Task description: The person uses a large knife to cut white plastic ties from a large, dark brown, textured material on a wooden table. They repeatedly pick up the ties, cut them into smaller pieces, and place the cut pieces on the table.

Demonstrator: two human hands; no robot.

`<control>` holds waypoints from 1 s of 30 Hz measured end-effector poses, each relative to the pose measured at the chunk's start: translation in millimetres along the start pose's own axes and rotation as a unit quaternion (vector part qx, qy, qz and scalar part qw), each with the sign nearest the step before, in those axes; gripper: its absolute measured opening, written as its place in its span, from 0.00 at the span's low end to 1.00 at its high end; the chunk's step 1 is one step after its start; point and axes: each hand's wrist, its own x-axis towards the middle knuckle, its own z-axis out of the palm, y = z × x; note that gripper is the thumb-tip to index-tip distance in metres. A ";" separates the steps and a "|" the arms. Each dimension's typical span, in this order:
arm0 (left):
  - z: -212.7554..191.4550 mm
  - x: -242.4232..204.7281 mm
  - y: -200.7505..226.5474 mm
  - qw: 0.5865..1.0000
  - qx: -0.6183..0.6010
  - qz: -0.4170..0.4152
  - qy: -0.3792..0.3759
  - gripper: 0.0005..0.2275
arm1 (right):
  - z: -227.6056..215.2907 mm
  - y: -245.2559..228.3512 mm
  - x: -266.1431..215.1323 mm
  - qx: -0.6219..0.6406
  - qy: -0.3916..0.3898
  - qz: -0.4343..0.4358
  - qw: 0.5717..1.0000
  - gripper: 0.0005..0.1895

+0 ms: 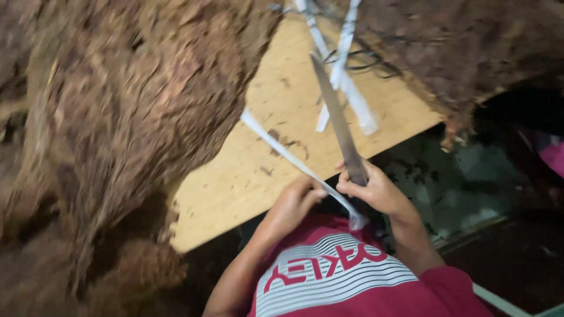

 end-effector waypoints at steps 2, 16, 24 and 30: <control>-14.4 10.8 22.7 1.000 0.011 -0.003 0.024 0.08 | -17.5 1.7 8.0 -0.002 0.039 -0.026 0.999 0.31; -0.8 45.9 -37.3 0.841 0.510 0.142 0.113 0.34 | -130.4 -21.8 -130.4 0.213 0.347 -0.190 0.893 0.47; -9.2 62.1 -45.2 0.812 0.551 0.156 0.111 0.29 | -172.1 -25.5 -283.9 0.145 0.721 -0.243 0.633 0.13; -7.1 63.3 -40.7 0.835 0.520 0.149 0.095 0.30 | -281.5 68.6 -397.0 -0.204 0.772 -0.302 0.520 0.16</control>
